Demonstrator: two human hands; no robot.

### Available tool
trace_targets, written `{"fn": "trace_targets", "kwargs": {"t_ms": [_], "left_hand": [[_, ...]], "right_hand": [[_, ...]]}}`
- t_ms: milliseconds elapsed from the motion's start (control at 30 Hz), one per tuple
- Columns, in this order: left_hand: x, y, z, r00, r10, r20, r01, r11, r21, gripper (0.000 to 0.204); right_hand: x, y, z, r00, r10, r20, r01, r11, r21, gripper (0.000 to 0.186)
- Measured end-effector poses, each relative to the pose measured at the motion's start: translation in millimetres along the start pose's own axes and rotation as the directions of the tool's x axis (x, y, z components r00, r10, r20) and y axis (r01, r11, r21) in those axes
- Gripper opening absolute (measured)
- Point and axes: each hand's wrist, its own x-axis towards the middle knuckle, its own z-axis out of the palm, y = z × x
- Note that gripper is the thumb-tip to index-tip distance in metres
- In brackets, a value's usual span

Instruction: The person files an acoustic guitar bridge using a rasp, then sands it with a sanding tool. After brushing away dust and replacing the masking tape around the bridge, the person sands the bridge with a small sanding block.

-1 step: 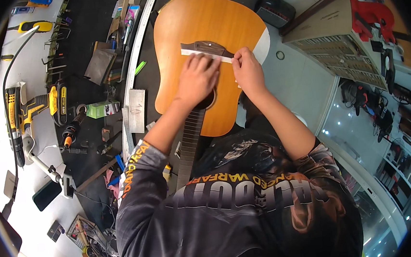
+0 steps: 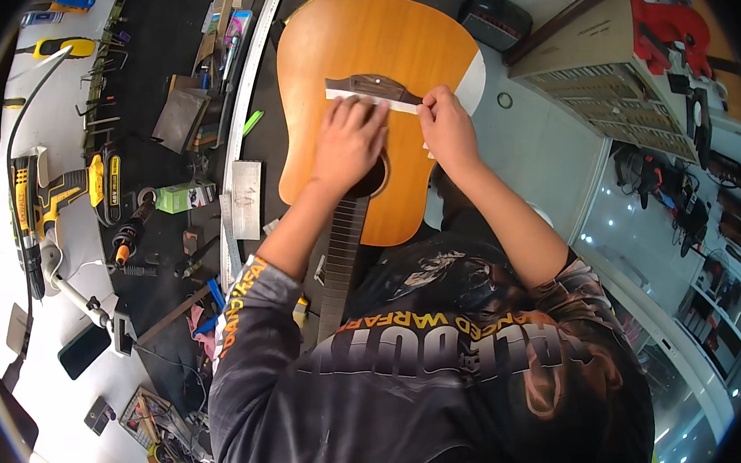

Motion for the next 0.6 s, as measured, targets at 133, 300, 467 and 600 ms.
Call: {"fn": "trace_targets", "kwargs": {"t_ms": [133, 300, 467, 600], "left_hand": [[-1, 21, 7, 0.986, -0.154, -0.057, 0.159, 0.984, 0.079, 0.046], [2, 40, 26, 1.000, 0.008, 0.023, -0.009, 1.000, 0.024, 0.046], [-12, 5, 6, 0.995, -0.091, -0.040, 0.092, 0.995, 0.031, 0.044], [-2, 34, 12, 0.970, -0.217, -0.106, 0.228, 0.968, 0.108, 0.044]], "right_hand": [[-11, 13, -7, 0.994, -0.098, -0.054, 0.096, 0.994, -0.054, 0.015], [-35, 15, -8, 0.884, -0.456, 0.106, 0.462, 0.812, -0.355, 0.047], [-35, 19, -31, 0.838, -0.512, 0.189, 0.537, 0.711, -0.454, 0.050], [-37, 27, -31, 0.848, -0.507, 0.157, 0.517, 0.723, -0.458, 0.050]]}}
